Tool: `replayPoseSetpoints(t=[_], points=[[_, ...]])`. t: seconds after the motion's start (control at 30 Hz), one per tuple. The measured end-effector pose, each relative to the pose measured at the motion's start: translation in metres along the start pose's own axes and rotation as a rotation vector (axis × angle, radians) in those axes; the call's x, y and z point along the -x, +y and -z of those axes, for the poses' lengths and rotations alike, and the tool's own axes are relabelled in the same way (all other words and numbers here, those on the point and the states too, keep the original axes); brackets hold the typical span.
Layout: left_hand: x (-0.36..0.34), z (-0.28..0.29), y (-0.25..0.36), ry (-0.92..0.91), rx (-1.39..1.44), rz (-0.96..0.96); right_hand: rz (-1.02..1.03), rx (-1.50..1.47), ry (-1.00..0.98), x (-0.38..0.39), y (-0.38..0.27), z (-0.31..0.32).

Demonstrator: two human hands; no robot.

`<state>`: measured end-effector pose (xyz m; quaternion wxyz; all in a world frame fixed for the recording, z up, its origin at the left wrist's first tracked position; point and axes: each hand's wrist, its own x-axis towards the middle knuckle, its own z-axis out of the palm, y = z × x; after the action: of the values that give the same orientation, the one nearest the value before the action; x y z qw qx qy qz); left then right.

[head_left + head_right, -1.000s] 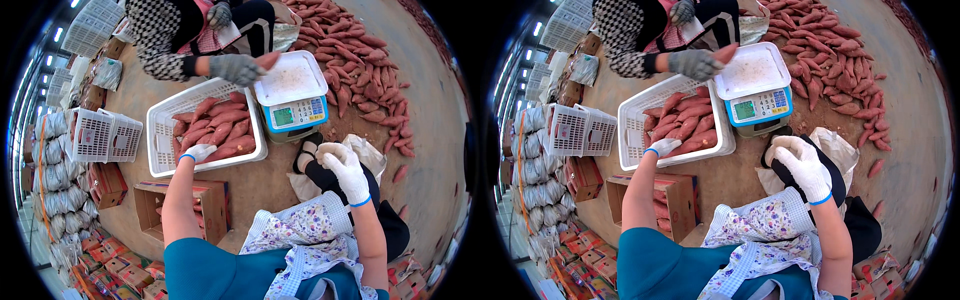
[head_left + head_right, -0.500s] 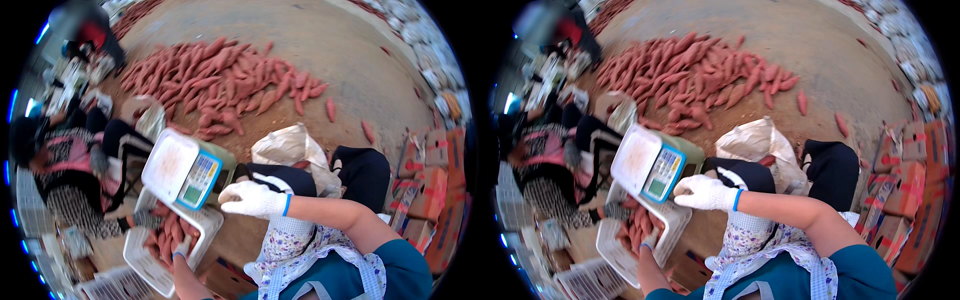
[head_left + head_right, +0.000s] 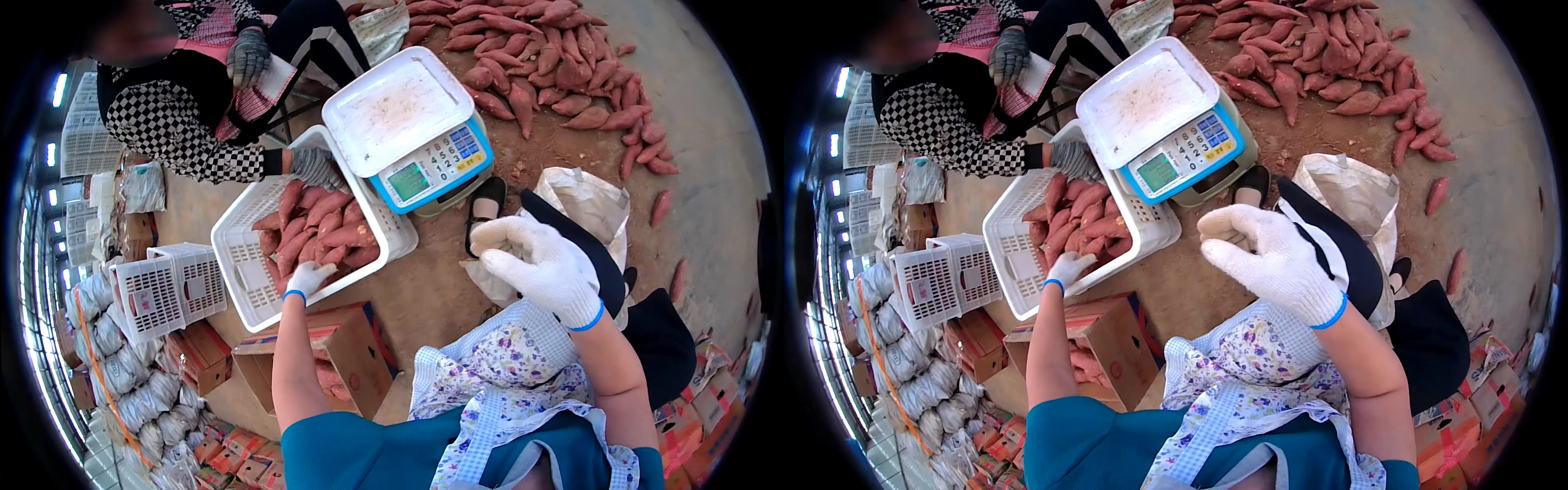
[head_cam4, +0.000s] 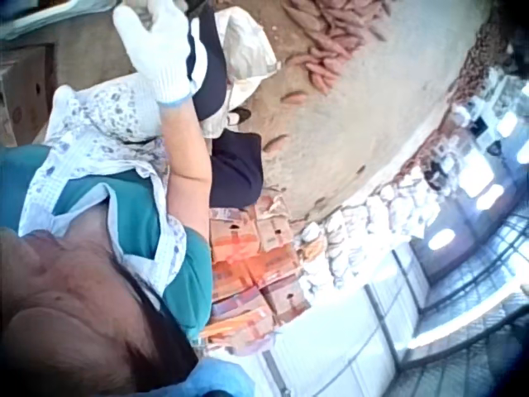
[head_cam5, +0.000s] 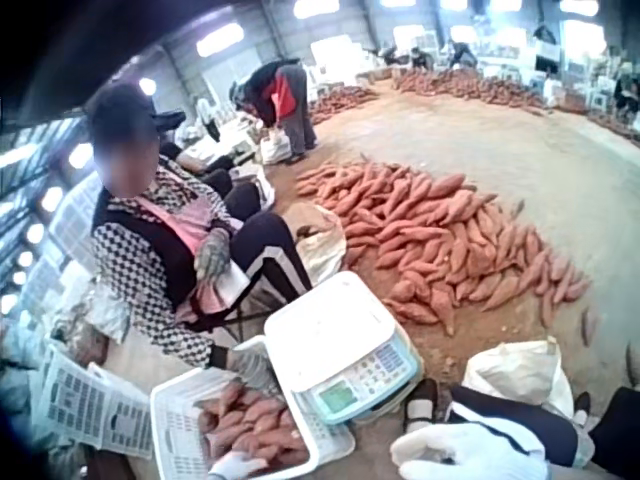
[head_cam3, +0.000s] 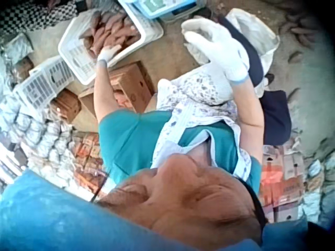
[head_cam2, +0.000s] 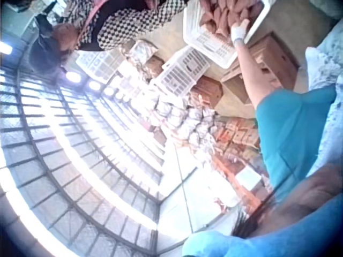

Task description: The person sits on the floor in a warehouse and sorts sweet potatoes from a large pile into a white plastic basket. They use a digital scale to weigh the potatoes and place them into a bag. Another person is visible in the background performing similar tasks.

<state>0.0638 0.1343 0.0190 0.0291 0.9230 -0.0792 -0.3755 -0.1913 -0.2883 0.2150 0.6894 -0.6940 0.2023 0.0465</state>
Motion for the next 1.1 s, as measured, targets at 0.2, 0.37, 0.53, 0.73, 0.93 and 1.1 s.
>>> replayPoseSetpoints(t=[0.2, 0.37, 0.53, 0.73, 0.93, 1.1], points=[[0.014, -0.007, 0.036, 0.121, -0.131, -0.116, -0.01, -0.008, 0.009, -0.001, 0.009, 0.001], [-0.026, -0.024, 0.027, -0.055, -0.309, -0.24, -0.015, -0.041, 0.085, -0.004, 0.015, 0.006], [-0.056, -0.041, 0.014, 0.17, -0.367, -0.256, 0.373, 0.218, 0.18, -0.004, 0.04, 0.004], [0.06, -0.003, 0.116, 0.631, 0.185, -0.354, 0.233, 0.157, 0.087, -0.001, 0.032, -0.001], [0.163, 0.012, 0.275, 0.407, 0.559, -0.923, 0.233, 0.0, -0.019, 0.011, 0.013, 0.004], [0.148, 0.007, 0.381, 0.387, 0.472, -1.179, 0.644, -0.024, -0.059, 0.011, 0.009, 0.101]])
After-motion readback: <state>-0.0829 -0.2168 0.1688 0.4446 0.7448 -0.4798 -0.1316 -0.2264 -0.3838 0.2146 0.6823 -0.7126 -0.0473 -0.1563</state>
